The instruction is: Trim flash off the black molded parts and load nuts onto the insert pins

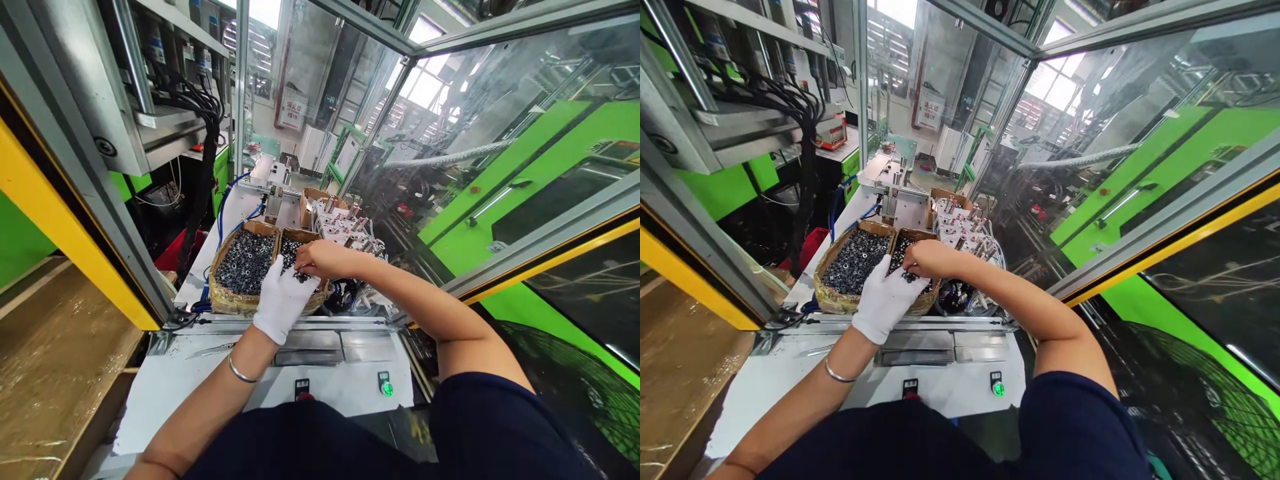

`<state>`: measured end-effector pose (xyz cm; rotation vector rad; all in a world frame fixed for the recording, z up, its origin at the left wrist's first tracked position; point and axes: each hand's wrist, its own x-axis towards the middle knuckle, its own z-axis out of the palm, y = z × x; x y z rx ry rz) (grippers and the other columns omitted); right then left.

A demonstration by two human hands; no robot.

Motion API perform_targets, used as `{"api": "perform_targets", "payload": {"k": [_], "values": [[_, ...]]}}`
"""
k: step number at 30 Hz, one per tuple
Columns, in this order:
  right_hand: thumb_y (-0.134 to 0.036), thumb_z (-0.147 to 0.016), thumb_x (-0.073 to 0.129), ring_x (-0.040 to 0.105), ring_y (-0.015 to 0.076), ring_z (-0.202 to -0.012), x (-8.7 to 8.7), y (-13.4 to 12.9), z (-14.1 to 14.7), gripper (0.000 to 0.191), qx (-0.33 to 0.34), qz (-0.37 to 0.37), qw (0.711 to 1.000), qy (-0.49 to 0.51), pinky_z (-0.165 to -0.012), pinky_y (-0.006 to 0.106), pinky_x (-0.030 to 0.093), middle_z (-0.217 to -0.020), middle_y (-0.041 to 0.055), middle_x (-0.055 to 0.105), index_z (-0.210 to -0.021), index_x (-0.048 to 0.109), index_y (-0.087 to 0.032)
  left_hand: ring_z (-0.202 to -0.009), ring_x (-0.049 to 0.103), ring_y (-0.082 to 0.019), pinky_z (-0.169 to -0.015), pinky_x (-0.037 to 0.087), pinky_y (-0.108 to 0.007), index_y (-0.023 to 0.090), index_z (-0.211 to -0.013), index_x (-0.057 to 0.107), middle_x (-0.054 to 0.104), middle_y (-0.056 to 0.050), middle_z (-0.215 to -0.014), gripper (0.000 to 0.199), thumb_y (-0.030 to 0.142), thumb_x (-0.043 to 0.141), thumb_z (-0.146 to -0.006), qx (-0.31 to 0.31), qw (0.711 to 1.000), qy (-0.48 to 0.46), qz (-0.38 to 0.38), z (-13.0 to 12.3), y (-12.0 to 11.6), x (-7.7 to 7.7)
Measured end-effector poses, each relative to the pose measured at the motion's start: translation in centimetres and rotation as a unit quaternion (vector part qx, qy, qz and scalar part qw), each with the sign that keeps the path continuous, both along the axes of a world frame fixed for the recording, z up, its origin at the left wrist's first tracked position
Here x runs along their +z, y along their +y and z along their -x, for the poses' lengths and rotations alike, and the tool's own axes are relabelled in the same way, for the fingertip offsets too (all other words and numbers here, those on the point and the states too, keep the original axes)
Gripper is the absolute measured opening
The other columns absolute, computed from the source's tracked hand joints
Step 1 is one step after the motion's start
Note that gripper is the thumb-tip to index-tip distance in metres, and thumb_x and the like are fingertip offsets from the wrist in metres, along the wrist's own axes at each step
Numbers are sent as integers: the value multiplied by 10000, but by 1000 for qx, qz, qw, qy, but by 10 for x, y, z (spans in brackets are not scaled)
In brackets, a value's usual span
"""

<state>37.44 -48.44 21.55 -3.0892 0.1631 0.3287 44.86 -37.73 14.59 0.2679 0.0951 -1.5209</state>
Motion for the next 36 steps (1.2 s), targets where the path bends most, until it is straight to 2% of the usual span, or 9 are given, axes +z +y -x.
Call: {"api": "perform_targets", "payload": {"k": [4, 8, 14, 17, 19, 22, 25, 29, 36], "values": [[-121, -817, 572, 601, 152, -752, 2, -3, 2, 167, -39, -8, 999, -25, -716, 271, 416, -853, 62, 711, -878, 725, -151, -1046, 668, -218, -947, 545, -423, 176, -1048, 614, 706, -91, -1001, 280, 318, 380, -988, 10, 1000, -7, -15, -2, 1, -4], [-122, -828, 563, 594, 147, -777, 5, 0, 4, 208, -9, -24, 999, -39, -741, 273, 420, -865, 67, 680, -934, 740, -147, -1008, 675, -223, -936, 546, -435, 139, -993, 626, 710, -113, -967, 329, 314, 348, -997, 10, 1000, 9, 21, -3, -1, -6], [-179, -883, 552, 589, 154, -768, -2, 6, 3, 195, 3, 15, 1000, -1, -736, 288, 423, -876, 77, 676, -894, 744, -153, -945, 675, -194, -955, 535, -405, 132, -874, 624, 707, -103, -911, 384, 301, 308, -1012, -1, 999, -5, 45, -1, -2, -3], [-163, -854, 559, 572, 152, -749, 3, 4, 3, 173, -12, 36, 999, -1, -706, 271, 413, -868, 84, 672, -881, 728, -135, -899, 674, -184, -952, 542, -400, 150, -796, 602, 690, -83, -858, 380, 251, 304, -1008, -3, 999, -9, 52, 2, -2, -4], [-165, -866, 533, 568, 154, -758, 15, -7, 4, 189, -37, 65, 997, -26, -713, 266, 412, -882, 94, 667, -896, 714, -122, -927, 674, -188, -933, 554, -385, 157, -770, 590, 686, -90, -881, 348, 194, 323, -991, 11, 999, -20, 25, 3, -2, -6], [-153, -907, 461, 587, 176, -824, 39, -40, 9, 248, -130, 158, 977, -58, -752, 271, 411, -943, 130, 667, -944, 701, -101, -971, 674, -193, -910, 567, -350, 145, -799, 598, 679, -111, -921, 298, 96, 346, -950, 50, 997, -39, -45, 2, -2, -14], [-69, -871, 467, 614, 208, -942, 51, -74, 15, 256, -214, 243, 945, 47, -781, 267, 406, -1028, 171, 674, -937, 714, -83, -979, 671, -195, -915, 568, -337, 127, -812, 605, 664, -125, -928, 295, 62, 345, -935, 59, 996, -38, -55, 1, -2, -20], [-39, -819, 527, 638, 221, -993, 42, -97, 19, 256, -224, 249, 928, 165, -789, 254, 416, -1065, 166, 692, -970, 729, -83, -936, 667, -200, -865, 586, -326, 136, -713, 588, 640, -112, -847, 334, 75, 353, -943, 46, 998, -22, -38, 1, -3, -18], [-53, -838, 496, 644, 239, -1035, 24, -111, 20, 293, -212, 260, 926, 170, -821, 264, 430, -1092, 192, 698, -1019, 726, -62, -868, 657, -192, -814, 589, -313, 146, -637, 561, 604, -95, -764, 390, 85, 342, -954, 53, 998, -4, -37, 2, -1, -10]]}}
